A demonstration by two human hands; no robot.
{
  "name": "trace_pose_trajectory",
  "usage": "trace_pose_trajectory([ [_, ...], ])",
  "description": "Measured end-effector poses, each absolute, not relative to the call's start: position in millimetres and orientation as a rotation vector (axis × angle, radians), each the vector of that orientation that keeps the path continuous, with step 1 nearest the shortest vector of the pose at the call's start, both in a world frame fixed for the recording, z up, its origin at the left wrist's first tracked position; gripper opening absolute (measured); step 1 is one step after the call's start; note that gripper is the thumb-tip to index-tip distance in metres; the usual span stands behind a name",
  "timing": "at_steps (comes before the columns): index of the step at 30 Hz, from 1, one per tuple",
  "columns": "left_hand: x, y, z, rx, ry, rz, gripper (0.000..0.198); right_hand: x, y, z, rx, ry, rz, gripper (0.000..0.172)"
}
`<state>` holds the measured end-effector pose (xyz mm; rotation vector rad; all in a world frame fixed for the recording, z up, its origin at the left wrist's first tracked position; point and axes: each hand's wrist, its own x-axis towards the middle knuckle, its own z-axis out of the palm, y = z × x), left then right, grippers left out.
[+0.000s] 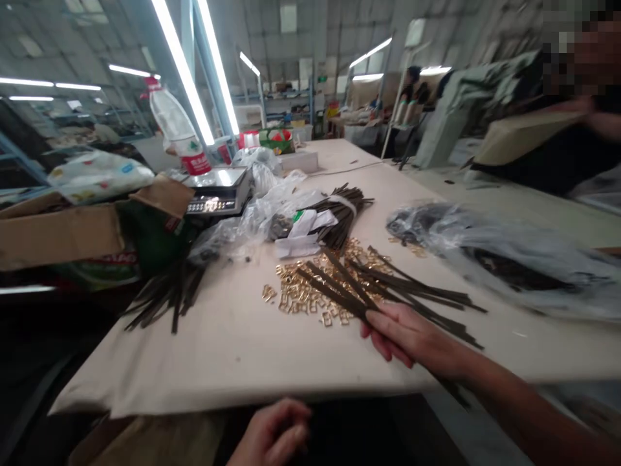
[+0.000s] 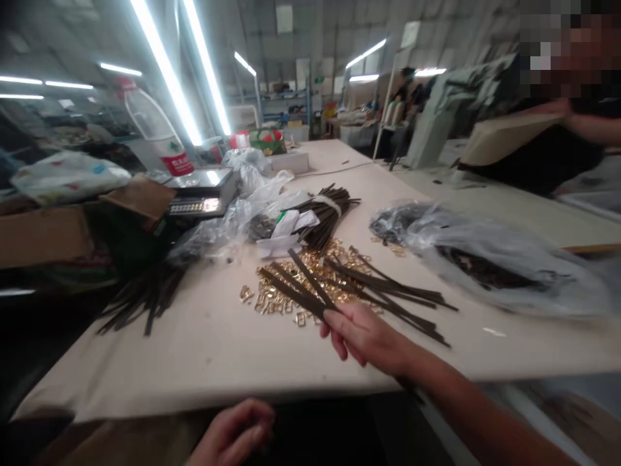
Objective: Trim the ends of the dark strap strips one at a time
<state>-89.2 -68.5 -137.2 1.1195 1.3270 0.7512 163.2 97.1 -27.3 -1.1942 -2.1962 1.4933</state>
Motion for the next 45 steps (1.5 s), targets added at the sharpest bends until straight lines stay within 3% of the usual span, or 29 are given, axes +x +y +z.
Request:
trace_pose_trajectory([
  [3, -88, -70, -124, 1.029, 1.155, 0.908, 0.050, 140, 45, -66, -1.115, -2.119, 1.944, 0.052],
  [7, -90, -65, -107, 0.881, 1.157, 1.090, 0.043, 123, 14, -96, -1.085, -2.123, 2.090, 0.056],
  [15, -106, -73, -118, 0.578, 1.298, 1.273, 0.039, 117, 6, -111, -1.086, -1.953, 2.308, 0.058],
  [25, -106, -81, -126, 0.478, 1.269, 1.245, 0.041, 98, -3, -117, -1.015, -1.626, 2.485, 0.047],
  [30, -106, -87, -132, 0.435, 1.215, 1.253, 0.046, 95, -2, -122, -1.023, -1.678, 2.412, 0.047],
  [37, -105, -91, -121, 0.586, 1.247, 1.193, 0.054, 88, 1, -125, -1.007, -1.572, 2.352, 0.036],
  [45, -102, -91, -114, 0.676, 1.221, 1.151, 0.051, 84, -3, -126, -0.902, -1.108, 2.655, 0.028],
])
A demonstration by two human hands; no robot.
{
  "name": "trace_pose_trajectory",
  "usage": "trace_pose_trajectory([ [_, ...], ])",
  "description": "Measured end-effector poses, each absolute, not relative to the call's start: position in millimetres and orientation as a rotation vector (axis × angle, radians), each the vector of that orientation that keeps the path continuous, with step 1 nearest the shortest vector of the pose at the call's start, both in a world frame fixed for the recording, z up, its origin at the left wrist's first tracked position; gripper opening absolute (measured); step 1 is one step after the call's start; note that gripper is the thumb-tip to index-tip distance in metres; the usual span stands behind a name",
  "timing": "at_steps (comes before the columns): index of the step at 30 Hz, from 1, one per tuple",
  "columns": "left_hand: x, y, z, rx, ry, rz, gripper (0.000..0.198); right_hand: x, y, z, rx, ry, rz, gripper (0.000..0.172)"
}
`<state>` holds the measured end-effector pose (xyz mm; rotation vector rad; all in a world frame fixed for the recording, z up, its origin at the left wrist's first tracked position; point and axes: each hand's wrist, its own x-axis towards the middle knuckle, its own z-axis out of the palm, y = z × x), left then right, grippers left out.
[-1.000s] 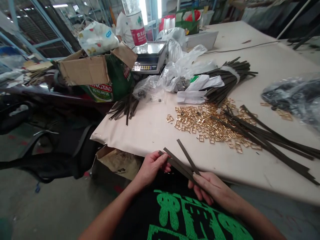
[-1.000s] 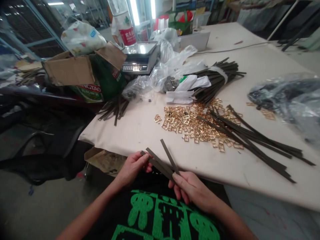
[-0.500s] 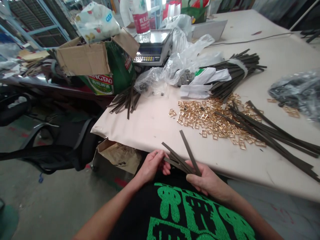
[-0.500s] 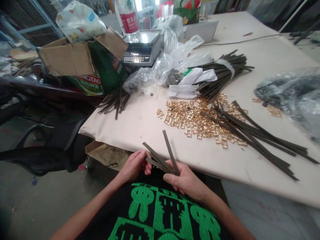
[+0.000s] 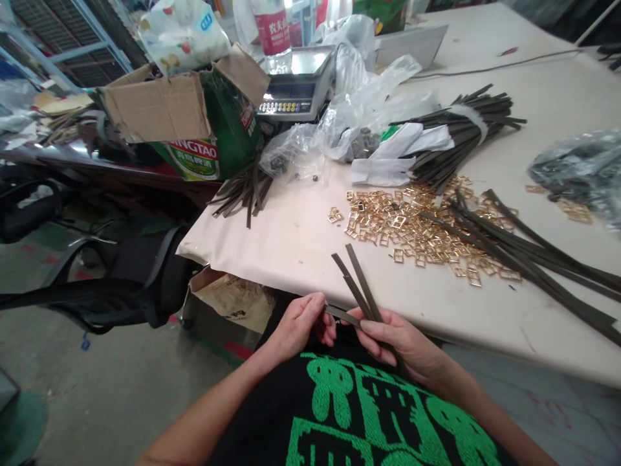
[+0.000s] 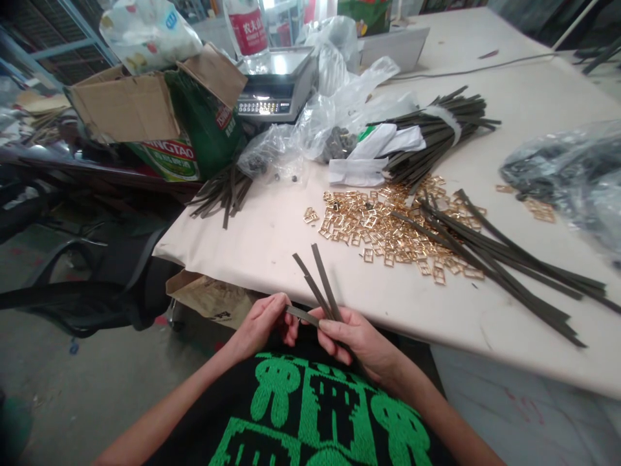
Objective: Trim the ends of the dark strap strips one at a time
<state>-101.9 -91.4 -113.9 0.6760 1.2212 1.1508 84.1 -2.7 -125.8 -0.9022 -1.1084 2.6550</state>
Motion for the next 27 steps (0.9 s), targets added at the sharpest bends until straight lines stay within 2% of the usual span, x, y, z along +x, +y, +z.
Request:
trace_pose_trajectory([
  [8, -98, -89, -134, 0.584, 1.046, 1.098, 0.050, 80, -8, -135, -0.663, -0.798, 2.811, 0.026],
  [17, -90, -83, -152, 0.508, 0.912, 1.031, 0.053, 78, -10, -140, -0.667, -0.838, 2.775, 0.023],
  [27, -91, -84, -153, 0.546, 0.971, 1.016, 0.053, 80, -16, -147, -0.721, -0.909, 2.648, 0.031],
])
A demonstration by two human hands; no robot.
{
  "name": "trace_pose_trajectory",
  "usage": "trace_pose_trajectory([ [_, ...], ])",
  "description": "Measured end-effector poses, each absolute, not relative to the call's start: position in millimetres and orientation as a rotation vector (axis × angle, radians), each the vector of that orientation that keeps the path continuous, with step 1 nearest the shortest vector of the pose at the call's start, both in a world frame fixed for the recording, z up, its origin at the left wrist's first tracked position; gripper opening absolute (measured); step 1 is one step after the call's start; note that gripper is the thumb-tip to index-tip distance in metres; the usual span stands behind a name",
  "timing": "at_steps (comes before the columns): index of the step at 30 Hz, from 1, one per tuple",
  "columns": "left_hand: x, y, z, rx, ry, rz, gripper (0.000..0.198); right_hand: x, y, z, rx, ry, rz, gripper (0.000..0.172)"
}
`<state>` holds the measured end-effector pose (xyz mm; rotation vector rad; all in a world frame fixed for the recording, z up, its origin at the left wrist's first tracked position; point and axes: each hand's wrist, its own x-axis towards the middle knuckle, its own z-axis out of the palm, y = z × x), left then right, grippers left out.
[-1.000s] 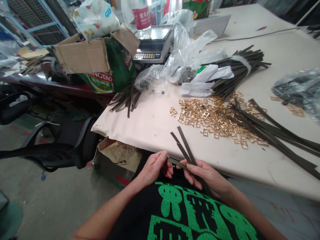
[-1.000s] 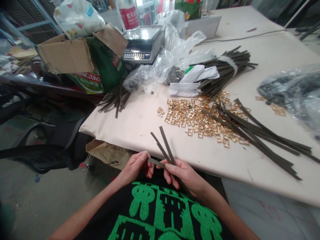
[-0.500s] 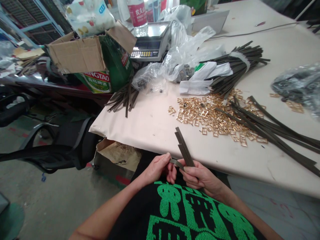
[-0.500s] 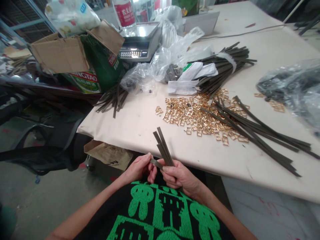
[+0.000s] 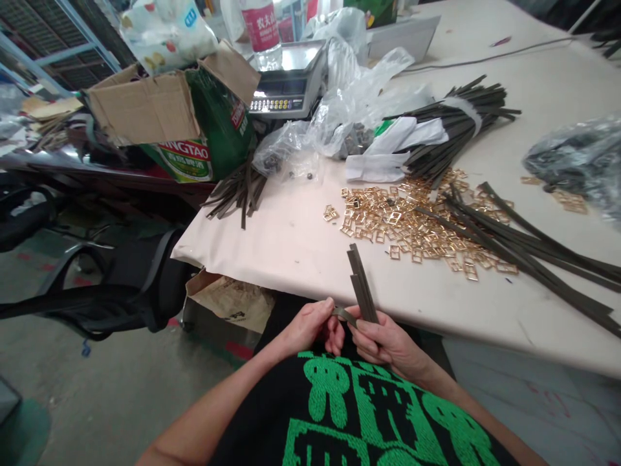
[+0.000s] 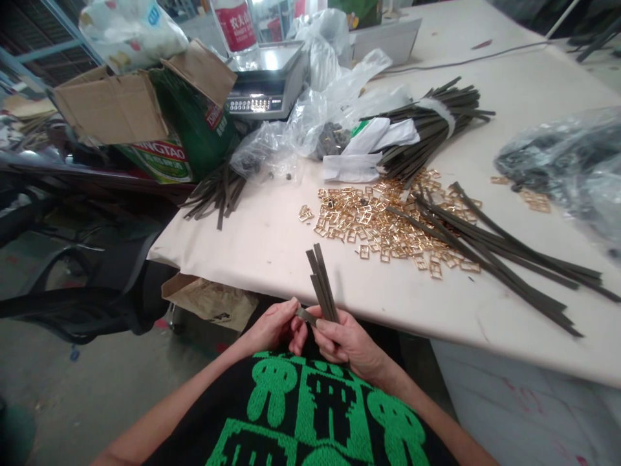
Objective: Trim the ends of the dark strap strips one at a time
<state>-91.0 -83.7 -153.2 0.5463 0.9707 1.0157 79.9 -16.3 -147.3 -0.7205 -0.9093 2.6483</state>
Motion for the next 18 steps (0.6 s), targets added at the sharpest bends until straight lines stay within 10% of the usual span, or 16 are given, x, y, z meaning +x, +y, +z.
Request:
trace_pose_trajectory([
  [18, -68, -49, -114, 1.282, 1.173, 0.838, 0.033, 87, 20, -77, -0.762, -0.910, 1.625, 0.010],
])
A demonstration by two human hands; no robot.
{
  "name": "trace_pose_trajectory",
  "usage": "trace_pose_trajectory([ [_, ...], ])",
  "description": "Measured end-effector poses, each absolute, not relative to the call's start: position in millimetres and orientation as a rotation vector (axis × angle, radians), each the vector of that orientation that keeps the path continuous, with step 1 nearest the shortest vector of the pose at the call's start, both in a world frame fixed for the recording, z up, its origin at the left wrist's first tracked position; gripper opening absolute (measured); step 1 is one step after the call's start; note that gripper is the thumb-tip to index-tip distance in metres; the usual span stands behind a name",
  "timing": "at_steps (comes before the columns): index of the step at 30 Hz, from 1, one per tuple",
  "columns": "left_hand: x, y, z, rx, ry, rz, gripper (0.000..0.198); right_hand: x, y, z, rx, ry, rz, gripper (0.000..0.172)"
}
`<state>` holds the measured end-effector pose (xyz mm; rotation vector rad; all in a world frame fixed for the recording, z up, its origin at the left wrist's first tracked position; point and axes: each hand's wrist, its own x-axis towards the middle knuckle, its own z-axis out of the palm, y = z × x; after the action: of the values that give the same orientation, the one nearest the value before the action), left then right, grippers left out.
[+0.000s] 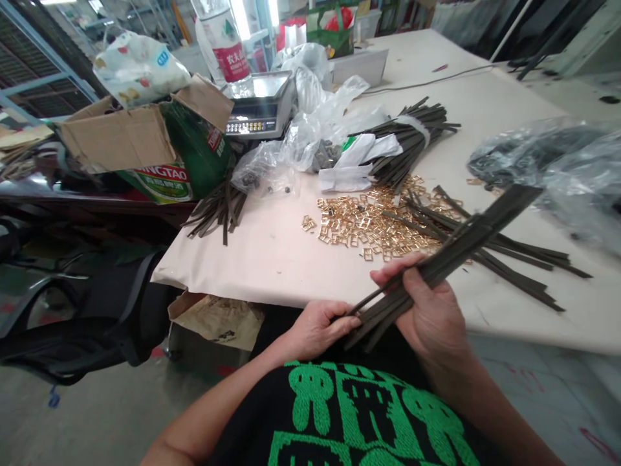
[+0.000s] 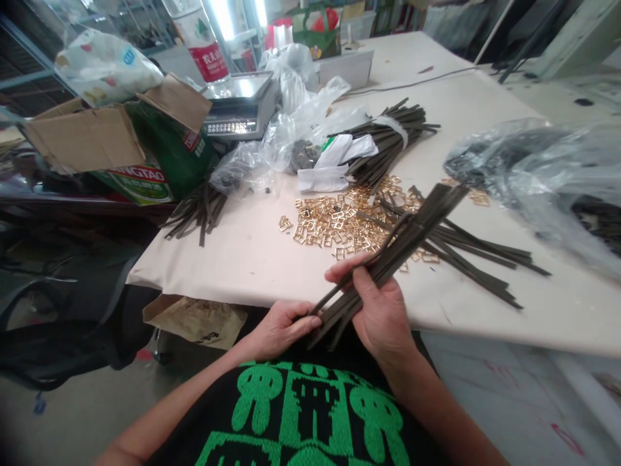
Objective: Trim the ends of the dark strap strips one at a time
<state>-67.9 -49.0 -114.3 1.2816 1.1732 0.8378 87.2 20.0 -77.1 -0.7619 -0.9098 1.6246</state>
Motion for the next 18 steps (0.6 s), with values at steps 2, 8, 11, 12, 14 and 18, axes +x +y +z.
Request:
trace_pose_trajectory([
  [2, -66, -52, -120, 1.163, 1.101, 0.820, 0.037, 94, 28, -75, -0.770, -0.733, 1.571, 0.011],
  [8, -61, -56, -116, 1.022, 1.086, 0.786, 0.048, 101, 39, -85, -0.698, -0.353, 1.666, 0.016],
  [11, -57, -53, -105, 1.044, 0.996, 0.781, 0.047, 99, 40, -89, -0.688, -0.317, 1.661, 0.015],
  [12, -54, -53, -103, 0.991, 0.910, 0.761, 0.046, 97, 39, -90, -0.696, -0.329, 1.646, 0.014],
  [14, -48, -51, -102, 0.863, 0.755, 0.707, 0.046, 95, 35, -90, -0.719, -0.369, 1.613, 0.013],
  [18, -41, -50, -110, 0.846, 0.731, 0.620, 0.042, 100, 26, -88, -0.757, -0.464, 1.571, 0.014],
])
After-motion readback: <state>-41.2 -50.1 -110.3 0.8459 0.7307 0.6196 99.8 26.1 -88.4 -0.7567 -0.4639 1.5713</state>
